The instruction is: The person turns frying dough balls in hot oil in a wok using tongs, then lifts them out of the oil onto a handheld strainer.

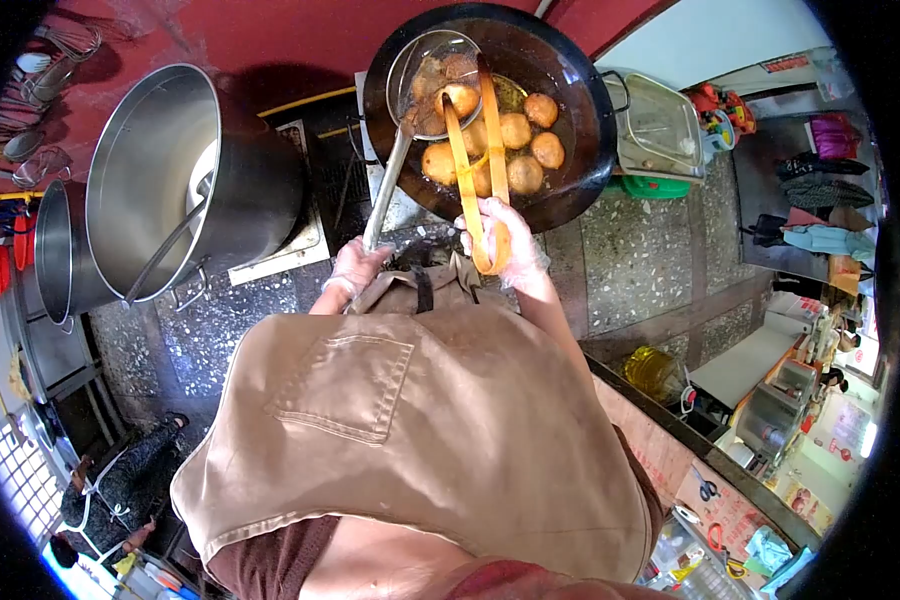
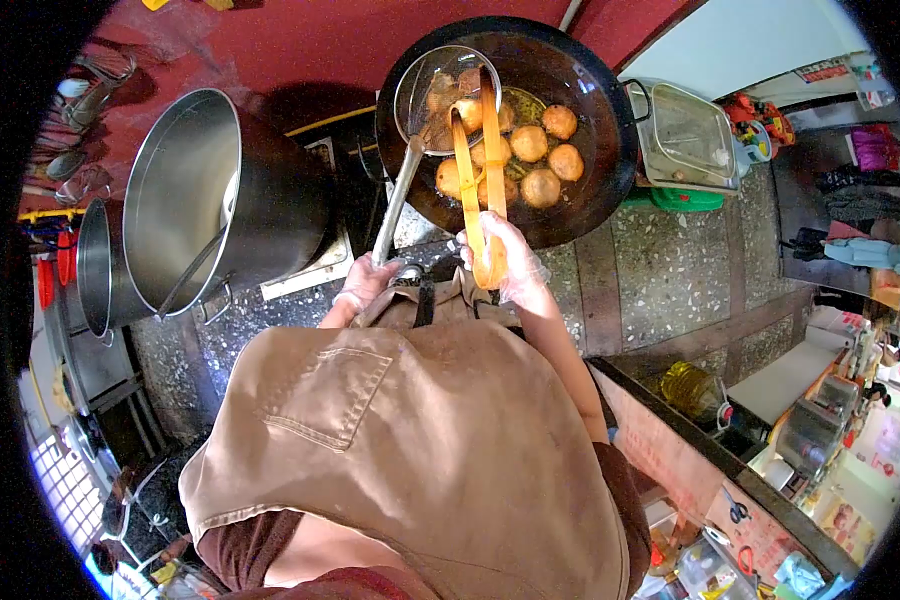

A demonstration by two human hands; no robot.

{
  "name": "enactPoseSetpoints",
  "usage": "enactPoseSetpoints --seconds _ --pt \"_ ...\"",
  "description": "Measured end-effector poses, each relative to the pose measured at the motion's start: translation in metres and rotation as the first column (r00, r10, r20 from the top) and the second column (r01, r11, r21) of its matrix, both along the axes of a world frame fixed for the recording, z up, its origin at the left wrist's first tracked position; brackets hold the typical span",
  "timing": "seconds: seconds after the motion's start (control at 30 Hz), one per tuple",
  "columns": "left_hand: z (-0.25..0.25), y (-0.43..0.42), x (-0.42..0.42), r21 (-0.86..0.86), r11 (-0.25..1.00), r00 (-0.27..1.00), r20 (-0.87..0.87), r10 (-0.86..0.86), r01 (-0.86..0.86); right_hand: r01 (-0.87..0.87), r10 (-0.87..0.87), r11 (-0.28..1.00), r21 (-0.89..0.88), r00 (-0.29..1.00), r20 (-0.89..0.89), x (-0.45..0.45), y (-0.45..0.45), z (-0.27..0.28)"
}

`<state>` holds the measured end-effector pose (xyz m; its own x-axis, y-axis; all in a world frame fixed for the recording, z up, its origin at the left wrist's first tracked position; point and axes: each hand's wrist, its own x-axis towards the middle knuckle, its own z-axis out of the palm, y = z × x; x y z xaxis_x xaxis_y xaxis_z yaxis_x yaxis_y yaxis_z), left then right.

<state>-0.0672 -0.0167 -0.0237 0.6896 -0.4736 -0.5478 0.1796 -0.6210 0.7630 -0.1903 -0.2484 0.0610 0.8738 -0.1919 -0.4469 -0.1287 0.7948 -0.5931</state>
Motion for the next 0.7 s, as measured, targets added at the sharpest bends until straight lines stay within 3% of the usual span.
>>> enactPoseSetpoints --seconds 0.53,0.7 --pt "0.005 -0.001 0.002 -0.095 0.995 1.000 -0.019 -0.011 0.009 0.043 -0.044 0.999 -0.019 0.998 -0.042 0.008 0.008 0.008" --pt "0.010 -0.005 0.000 -0.196 0.976 0.984 -0.166 0.063 -0.095 0.012 -0.013 0.999 -0.038 0.999 -0.048 0.007 0.020 0.025"
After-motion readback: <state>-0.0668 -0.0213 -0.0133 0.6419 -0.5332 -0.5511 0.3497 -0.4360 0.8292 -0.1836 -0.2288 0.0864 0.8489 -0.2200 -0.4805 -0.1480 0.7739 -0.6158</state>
